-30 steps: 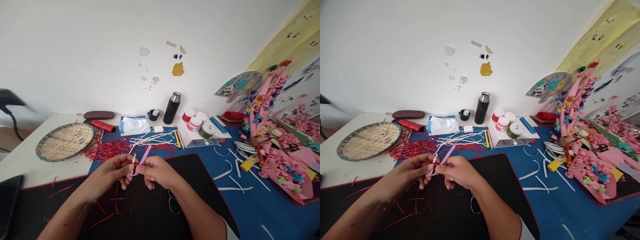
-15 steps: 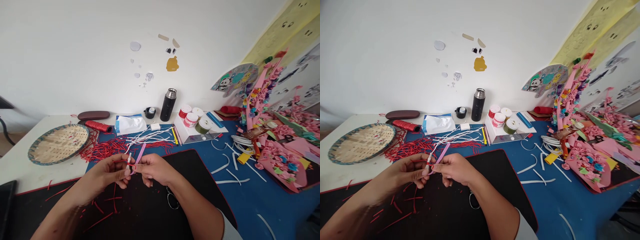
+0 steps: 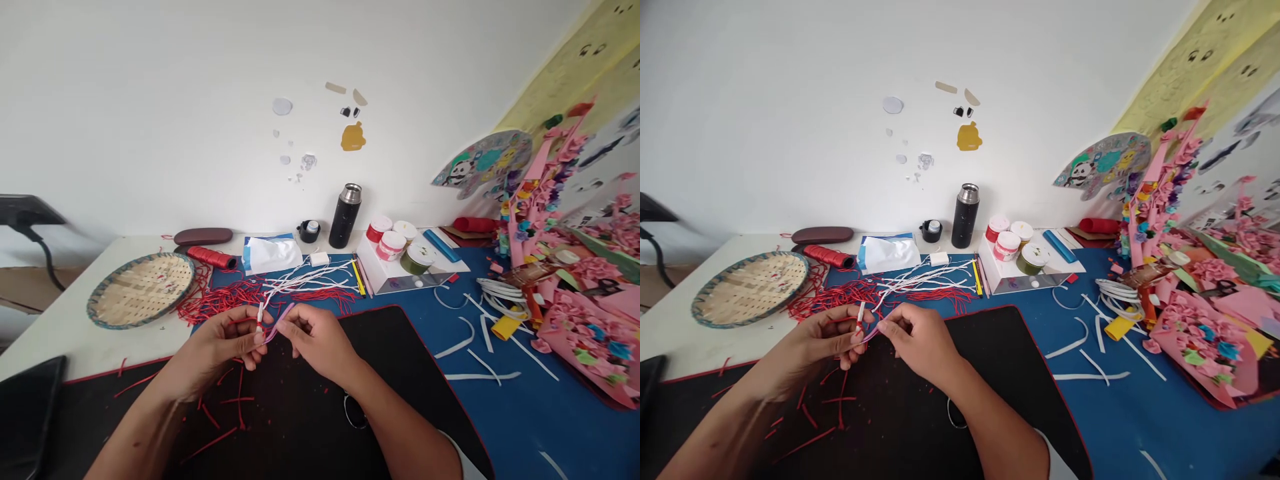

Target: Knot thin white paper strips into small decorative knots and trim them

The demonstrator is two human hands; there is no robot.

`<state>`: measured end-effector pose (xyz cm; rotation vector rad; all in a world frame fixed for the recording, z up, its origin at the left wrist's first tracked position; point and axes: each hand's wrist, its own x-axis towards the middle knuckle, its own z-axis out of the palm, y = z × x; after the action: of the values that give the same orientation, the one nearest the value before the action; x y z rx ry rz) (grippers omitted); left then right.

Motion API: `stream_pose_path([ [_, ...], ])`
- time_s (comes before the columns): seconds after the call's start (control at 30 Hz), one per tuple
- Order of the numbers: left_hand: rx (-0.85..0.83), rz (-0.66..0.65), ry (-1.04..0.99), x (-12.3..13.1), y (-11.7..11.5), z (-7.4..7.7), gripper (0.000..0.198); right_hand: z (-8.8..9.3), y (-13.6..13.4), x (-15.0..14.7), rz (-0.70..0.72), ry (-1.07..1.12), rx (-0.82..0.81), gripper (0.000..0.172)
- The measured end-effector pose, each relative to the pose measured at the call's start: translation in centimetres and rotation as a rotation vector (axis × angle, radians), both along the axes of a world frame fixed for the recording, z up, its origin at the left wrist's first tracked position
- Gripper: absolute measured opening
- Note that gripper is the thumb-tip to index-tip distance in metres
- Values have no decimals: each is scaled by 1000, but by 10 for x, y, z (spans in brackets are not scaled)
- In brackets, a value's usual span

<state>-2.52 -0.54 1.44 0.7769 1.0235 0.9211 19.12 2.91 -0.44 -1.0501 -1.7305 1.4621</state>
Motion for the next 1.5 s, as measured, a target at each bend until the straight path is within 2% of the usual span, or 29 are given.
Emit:
stream_pose_path([
  [0.1, -23, 25, -70, -2, 2, -4, 45, 4, -1, 1, -31, -43, 121, 21],
  [0.2, -38, 45, -119, -2, 2, -4, 44, 10, -2, 2, 20, -100, 204, 26],
  [0.33, -47, 85, -164, 0, 2, -4, 45, 14, -3, 3, 104, -130, 344, 20],
  [0.5, -32, 121, -194, 6, 2, -2, 43, 13, -4, 3, 104, -160, 375, 23],
  [0.73, -2, 109, -219, 7, 2, 1, 37, 14, -6, 1, 98, -147, 270, 24],
  [1.17, 62, 126, -211, 8, 2, -7, 26, 17, -7, 1, 128, 25, -50, 38],
  [1.33, 48, 142, -256, 9, 2, -10, 31, 17, -9, 1, 162, 48, -169, 34],
  [1.5, -4, 158, -248, 6, 2, -12, 34, 20, -8, 1, 182, 106, -288, 39],
])
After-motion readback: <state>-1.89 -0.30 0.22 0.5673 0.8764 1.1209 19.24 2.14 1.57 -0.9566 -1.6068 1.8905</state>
